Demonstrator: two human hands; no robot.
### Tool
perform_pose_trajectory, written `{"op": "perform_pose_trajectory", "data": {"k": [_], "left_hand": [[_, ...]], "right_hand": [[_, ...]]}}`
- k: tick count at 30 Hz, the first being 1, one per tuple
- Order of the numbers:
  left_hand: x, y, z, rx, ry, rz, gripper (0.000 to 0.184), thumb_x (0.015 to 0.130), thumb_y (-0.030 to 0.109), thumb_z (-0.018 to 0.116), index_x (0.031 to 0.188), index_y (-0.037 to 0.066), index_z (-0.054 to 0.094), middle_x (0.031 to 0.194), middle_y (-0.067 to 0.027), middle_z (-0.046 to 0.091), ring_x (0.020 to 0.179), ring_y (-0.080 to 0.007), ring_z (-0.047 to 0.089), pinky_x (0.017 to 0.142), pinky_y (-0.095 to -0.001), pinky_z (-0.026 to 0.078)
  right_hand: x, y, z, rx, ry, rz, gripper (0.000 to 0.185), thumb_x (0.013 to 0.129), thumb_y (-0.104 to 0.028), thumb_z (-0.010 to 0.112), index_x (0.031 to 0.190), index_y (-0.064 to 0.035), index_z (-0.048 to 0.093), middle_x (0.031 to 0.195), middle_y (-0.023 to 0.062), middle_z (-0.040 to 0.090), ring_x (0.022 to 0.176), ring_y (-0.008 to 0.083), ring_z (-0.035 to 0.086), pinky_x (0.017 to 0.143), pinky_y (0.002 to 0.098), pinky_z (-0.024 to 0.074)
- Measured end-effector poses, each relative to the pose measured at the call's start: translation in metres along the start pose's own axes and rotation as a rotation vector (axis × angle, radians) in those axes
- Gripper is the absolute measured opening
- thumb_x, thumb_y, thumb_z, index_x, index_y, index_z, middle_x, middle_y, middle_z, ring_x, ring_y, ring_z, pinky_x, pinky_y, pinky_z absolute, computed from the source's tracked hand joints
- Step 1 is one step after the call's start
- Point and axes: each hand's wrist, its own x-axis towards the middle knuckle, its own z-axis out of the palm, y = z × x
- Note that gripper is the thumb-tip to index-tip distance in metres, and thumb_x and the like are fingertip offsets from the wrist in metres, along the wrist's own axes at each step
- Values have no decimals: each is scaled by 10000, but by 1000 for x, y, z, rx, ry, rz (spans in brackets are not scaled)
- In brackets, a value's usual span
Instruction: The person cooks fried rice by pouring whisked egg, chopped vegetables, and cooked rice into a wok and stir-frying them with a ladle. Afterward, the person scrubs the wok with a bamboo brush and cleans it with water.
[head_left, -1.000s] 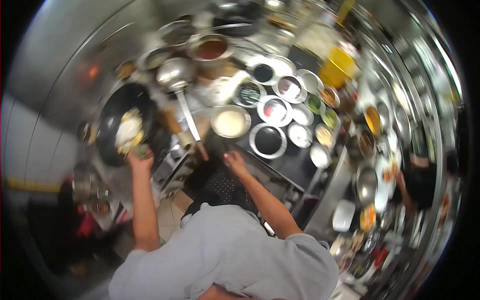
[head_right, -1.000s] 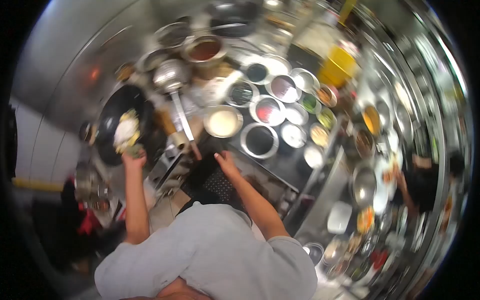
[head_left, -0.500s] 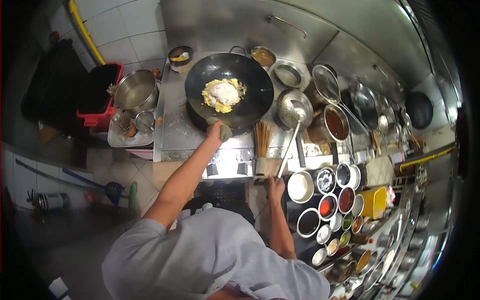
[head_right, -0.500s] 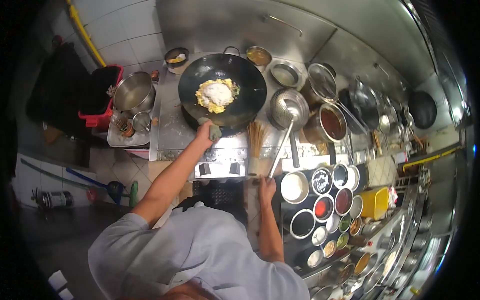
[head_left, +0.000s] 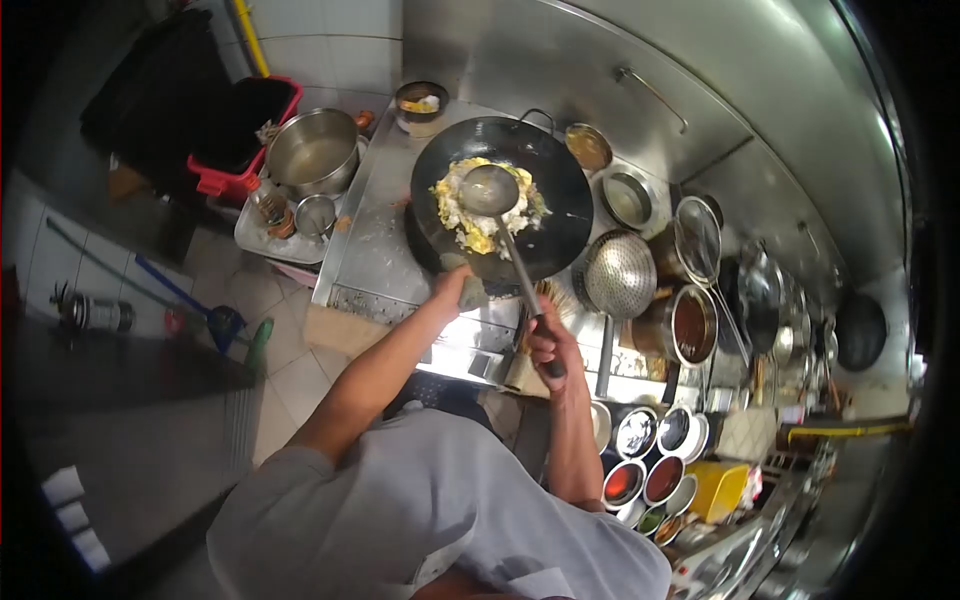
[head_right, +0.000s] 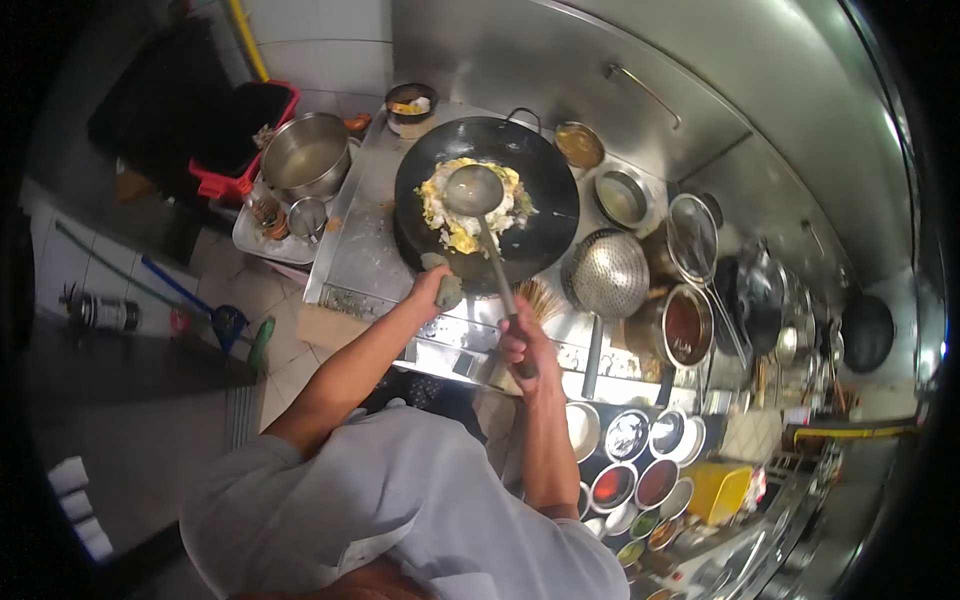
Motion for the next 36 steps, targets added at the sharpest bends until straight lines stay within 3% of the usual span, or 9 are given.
{"op": "perform_pose_trajectory", "data": {"k": [2, 3, 7, 9, 14, 17, 21, 23, 36], "left_hand": [[-12, -5, -1, -37, 20, -90, 102, 815, 165, 589, 884, 98, 555, 766, -69, 590, 607, -218, 605, 455, -379, 476], [-7, -6, -3, -58, -21, -62, 115, 814, 165, 591, 900, 97, 559, 780, -71, 595, 622, -220, 609, 472, -383, 487], [5, -13, -9, -13, -39, 41, 134, 815, 157, 587, 930, 91, 570, 796, -74, 604, 635, -216, 614, 505, -377, 509], [4, -17, -11, -19, -28, 45, 133, 814, 153, 587, 929, 87, 573, 793, -73, 603, 633, -212, 615, 500, -374, 507], [10, -12, -9, 17, -37, 42, 120, 816, 137, 585, 920, 76, 582, 772, -65, 598, 624, -202, 614, 498, -363, 510], [6, -17, -10, -19, -17, 121, 128, 818, 124, 580, 932, 65, 588, 786, -62, 601, 642, -200, 621, 519, -367, 523], [4, -30, -15, 31, -11, 100, 159, 823, 132, 590, 965, 59, 591, 826, -64, 609, 674, -198, 628, 550, -369, 536], [10, -18, -8, 3, 16, 149, 164, 824, 135, 596, 968, 59, 591, 831, -66, 610, 672, -199, 628, 545, -370, 535], [9, -17, -19, 41, -97, 48, 131, 850, 150, 577, 944, 60, 587, 808, -81, 612, 635, -222, 627, 514, -386, 534]], "right_hand": [[-7, -21, 22, -135, -153, -297, 444, 967, -242, 554, 1362, -62, 461, 955, 141, 615, 629, 156, 565, 465, 195, 486], [-8, -31, 36, -122, -159, -445, 480, 930, -244, 608, 1347, -49, 469, 962, 133, 606, 744, 198, 614, 620, 268, 541], [76, -80, 70, -1128, 30, -1371, 221, 898, -193, 633, 1042, -37, 576, 861, 75, 558, 728, 170, 582, 751, 334, 503], [127, -87, 103, -725, -190, -1103, 172, 909, -155, 638, 807, -58, 539, 733, 10, 516, 635, 115, 515, 625, 287, 462], [136, -102, 205, -651, -280, -1154, 372, 914, -92, 642, 631, -106, 401, 603, -51, 440, 539, 56, 419, 479, 240, 334], [183, -110, 146, -823, -137, -1393, 360, 902, -92, 656, 637, -115, 414, 598, -37, 463, 485, 61, 408, 431, 236, 319], [163, -134, 183, -672, -92, -1207, 330, 906, -118, 622, 628, -106, 445, 495, -5, 424, 387, 108, 391, 383, 281, 316], [142, -150, 206, -661, -156, -1347, 341, 893, -116, 610, 600, -106, 436, 480, -2, 410, 386, 112, 387, 388, 277, 311], [180, -105, 151, -611, -102, -1231, 256, 887, -80, 609, 689, -100, 446, 512, -13, 410, 383, 96, 379, 378, 260, 313]]}}
